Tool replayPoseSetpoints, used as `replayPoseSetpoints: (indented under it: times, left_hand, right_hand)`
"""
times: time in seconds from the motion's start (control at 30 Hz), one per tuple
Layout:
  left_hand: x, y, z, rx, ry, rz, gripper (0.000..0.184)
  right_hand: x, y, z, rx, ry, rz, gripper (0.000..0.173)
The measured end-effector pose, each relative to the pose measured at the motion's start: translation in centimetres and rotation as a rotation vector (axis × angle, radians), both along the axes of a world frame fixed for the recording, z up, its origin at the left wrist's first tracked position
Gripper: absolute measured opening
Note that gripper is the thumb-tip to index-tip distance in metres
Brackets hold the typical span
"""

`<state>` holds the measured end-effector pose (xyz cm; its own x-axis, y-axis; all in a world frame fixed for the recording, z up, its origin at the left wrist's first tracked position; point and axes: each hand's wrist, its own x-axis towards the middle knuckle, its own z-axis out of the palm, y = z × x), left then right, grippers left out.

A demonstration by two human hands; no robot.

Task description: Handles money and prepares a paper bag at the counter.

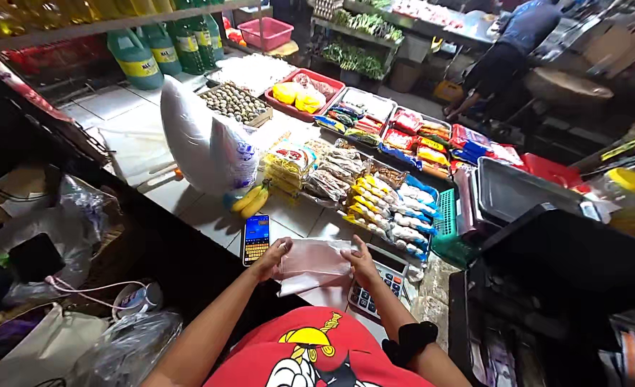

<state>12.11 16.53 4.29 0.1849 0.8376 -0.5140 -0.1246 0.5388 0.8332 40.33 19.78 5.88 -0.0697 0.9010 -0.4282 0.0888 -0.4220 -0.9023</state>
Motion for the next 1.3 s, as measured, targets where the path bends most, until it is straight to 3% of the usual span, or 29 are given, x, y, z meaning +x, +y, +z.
replayPoseSetpoints:
  times: [0.1,0.17,0.23,0.3,0.33,0.43,0.5,0.57,0.63,0.77,0.83,0.97,1.07,1.13,1.2,1.23,1.3]
  left_hand:
    - [0.5,-1.1,0.0,0.053,0.164,-0.005,0.075]
    - [0.8,-0.6,1.0,0.263,0.093,0.068,0.076]
    - [0.8,1.2,1.7,0.386,-0.022,0.128,0.084]
    - [0.9,1.6,1.3,0.316,0.016,0.055,0.095]
    - [1.3,1.8,1.6,0.314,0.02,0.033,0.097]
    - [1.8,3.3,3.8,0.39,0.023,0.127,0.104]
    - [0.9,2.4,2.3,0.333,0.102,0.092,0.108]
    - [0.4,2.4,1.8,0.409,0.103,0.081,0.112]
    - [0.2,2.5,2.5,0.468,0.083,0.08,0.102]
    - [0.4,0.1,2.4,0.314,-0.062,0.026,0.047]
    - [0.1,-0.1,2.4,0.287,-0.126,0.062,0.039]
    - [-1.6,-1.8,2.6,0.226,-0.021,-0.099,0.041]
    - [-2.0,-3.7,6.6,0.282,0.263,-0.192,0.047]
    - [-2.1,-5.6,11.0,0.351,0.621,-0.234,0.038]
    - [-2.5,-8.9,15.5,0.558,0.939,-0.121,0.016]
    - [-3.1,-10.6,17.4,0.742,1.021,-0.011,0.009]
    - [-4.8,-13.8,22.2,1.021,0.908,0.11,0.019]
  right_hand:
    - [0.5,-1.2,-0.4,-0.053,-0.153,0.219,0.099]
    - [0.1,-1.2,0.5,0.068,-0.059,0.211,0.089]
    - [-0.7,0.1,1.7,0.202,0.095,0.16,0.092]
    - [-0.9,0.8,1.2,0.204,0.023,0.194,0.103]
    - [-1.2,1.2,1.4,0.24,-0.033,0.216,0.1]
    - [-2.5,3.3,4.8,0.407,-0.01,0.204,0.099]
    - [-1.8,2.7,4.5,0.276,0.006,0.126,0.11]
    - [-1.2,2.9,4.5,0.201,0.038,0.124,0.119]
    - [-0.6,3.0,5.2,0.228,0.12,0.142,0.108]
    - [0.0,1.3,3.6,0.2,0.052,0.367,0.04]
    - [-0.8,1.1,4.6,0.245,0.022,0.414,0.038]
    - [-1.6,0.1,6.6,0.32,-0.193,0.546,0.064]
    - [-2.8,-1.0,9.6,0.305,-0.411,0.67,0.073]
    - [-4.1,-2.4,12.1,0.311,-0.548,0.669,0.053]
    - [-4.7,-3.9,14.6,0.576,-0.583,0.619,0.019]
    - [-4.6,-4.4,16.1,0.758,-0.543,0.603,0.011]
    - [-4.1,-5.0,21.2,0.981,-0.335,0.697,0.018]
